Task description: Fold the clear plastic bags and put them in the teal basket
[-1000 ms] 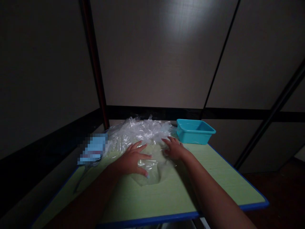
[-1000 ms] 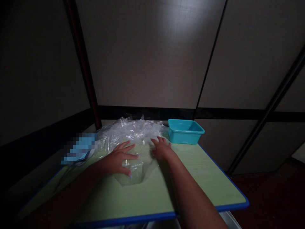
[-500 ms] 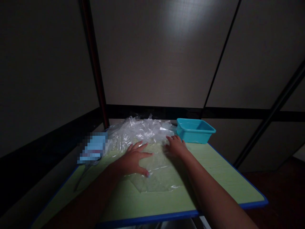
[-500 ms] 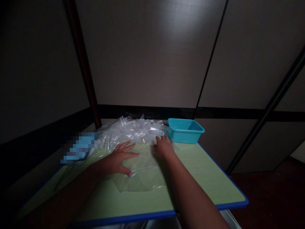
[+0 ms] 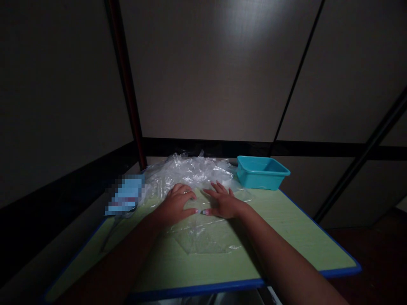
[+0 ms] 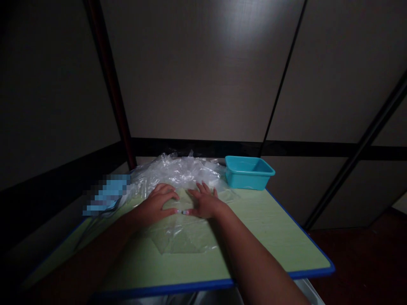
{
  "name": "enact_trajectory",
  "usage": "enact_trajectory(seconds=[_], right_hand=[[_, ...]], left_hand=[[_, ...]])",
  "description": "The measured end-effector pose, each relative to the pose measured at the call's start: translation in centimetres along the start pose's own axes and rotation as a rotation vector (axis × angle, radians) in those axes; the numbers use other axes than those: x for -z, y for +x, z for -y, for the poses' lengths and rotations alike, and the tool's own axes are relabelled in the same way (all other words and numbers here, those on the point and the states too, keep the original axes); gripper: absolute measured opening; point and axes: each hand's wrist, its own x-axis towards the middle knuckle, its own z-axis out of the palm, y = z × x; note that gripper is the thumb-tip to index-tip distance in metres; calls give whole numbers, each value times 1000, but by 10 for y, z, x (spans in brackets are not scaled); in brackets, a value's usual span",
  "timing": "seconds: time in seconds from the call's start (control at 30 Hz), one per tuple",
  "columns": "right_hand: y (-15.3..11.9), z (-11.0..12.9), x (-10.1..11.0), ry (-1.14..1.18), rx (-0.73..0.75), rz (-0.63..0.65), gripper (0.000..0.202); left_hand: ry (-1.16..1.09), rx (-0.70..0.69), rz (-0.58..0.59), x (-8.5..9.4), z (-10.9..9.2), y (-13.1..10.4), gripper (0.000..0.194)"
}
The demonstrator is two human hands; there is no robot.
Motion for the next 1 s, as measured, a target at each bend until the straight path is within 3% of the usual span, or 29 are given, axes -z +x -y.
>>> enact_trajectory(seconds=[0.13, 0.3, 0.43, 0.5, 0.6, 0.7, 0.83, 0.93, 1.0], right_hand=[[3, -6, -2, -42, -87, 46, 86], [4, -9, -1, -30, -78, -62, 81], [4, -3, 5, 12, 38, -312, 55], [4, 0, 8, 107, 132, -356, 33], [3, 4, 7, 306, 224, -174, 15], [1, 8, 3, 411, 252, 61, 15], [-2, 14, -1, 466, 202, 282, 27], [-3, 18, -1, 468, 137, 364, 33], [-4, 21, 1, 444, 115, 380, 23]], left_hand=[[23, 49, 136, -2, 2, -2, 54], [36, 101, 200, -3, 5, -4, 47], [53, 125, 226, -3, 9, -5, 39], [74, 127, 248, -3, 9, -5, 39], [104, 136, 268, -3, 9, -4, 40], [121, 140, 272, -2, 7, -3, 40], [133, 150, 276, -2, 8, -3, 40], [138, 141, 274, -3, 9, -3, 41], [139, 144, 270, -3, 10, -4, 42]])
